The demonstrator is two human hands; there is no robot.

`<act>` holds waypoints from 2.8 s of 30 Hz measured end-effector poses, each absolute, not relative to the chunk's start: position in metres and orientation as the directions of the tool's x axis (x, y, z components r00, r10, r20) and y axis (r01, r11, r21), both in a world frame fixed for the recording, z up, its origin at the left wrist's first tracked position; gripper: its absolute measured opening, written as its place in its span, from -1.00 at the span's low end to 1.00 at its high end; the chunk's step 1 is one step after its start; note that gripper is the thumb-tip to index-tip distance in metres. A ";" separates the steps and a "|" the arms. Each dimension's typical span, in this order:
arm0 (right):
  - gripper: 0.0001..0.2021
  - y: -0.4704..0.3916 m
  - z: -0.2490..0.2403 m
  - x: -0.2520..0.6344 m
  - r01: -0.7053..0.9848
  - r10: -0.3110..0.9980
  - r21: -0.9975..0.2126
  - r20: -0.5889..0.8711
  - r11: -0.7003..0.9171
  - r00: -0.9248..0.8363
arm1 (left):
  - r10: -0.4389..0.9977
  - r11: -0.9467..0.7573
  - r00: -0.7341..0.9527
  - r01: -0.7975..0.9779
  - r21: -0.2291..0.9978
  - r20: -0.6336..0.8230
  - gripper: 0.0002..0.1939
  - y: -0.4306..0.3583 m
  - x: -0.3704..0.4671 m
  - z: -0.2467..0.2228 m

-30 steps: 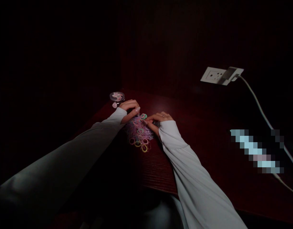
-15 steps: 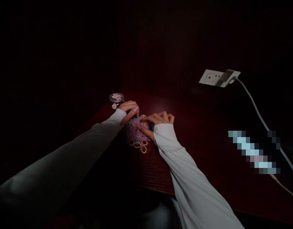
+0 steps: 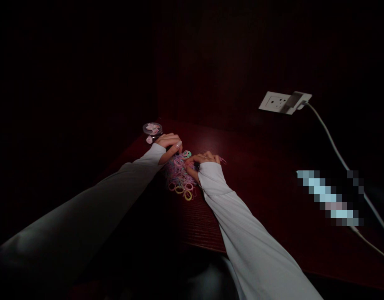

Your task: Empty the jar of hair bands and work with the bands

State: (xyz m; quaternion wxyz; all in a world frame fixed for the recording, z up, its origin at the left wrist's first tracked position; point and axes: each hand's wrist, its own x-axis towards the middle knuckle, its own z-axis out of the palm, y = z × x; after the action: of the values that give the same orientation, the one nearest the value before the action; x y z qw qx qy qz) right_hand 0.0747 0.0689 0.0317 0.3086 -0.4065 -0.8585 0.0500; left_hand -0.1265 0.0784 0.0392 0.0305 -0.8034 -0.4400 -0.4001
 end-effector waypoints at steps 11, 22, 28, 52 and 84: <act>-0.81 0.077 0.034 0.077 0.473 0.825 -0.676 0.453 0.565 -0.338 | 0.671 -0.650 0.373 0.712 0.265 0.641 -0.64 0.080 -0.125 0.034; -0.79 0.076 0.037 0.077 0.458 0.820 -0.680 0.475 0.573 -0.320 | 0.580 -0.774 0.446 0.563 0.291 0.681 -0.74 0.088 -0.124 0.029; -0.85 0.077 0.035 0.079 0.531 0.779 -0.570 0.451 0.627 -0.437 | 0.576 -0.775 0.354 0.525 0.353 0.737 -0.68 0.090 -0.123 0.028; -0.77 0.074 0.049 0.085 0.578 0.772 -0.520 0.510 0.629 -0.381 | 0.625 -0.748 0.292 0.488 0.449 0.724 -0.66 0.087 -0.123 0.031; -0.45 0.096 0.033 0.075 -0.069 0.924 -0.986 0.166 0.152 -0.343 | 0.612 -0.766 0.318 0.466 0.443 0.724 -0.67 0.092 -0.123 0.029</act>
State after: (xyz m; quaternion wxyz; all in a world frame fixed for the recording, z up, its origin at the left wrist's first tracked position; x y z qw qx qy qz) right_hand 0.0754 0.0963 0.0334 0.4528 -0.3511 -0.6089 0.5485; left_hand -0.1234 0.0923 0.0291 -0.0761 -0.8082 -0.3332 -0.4795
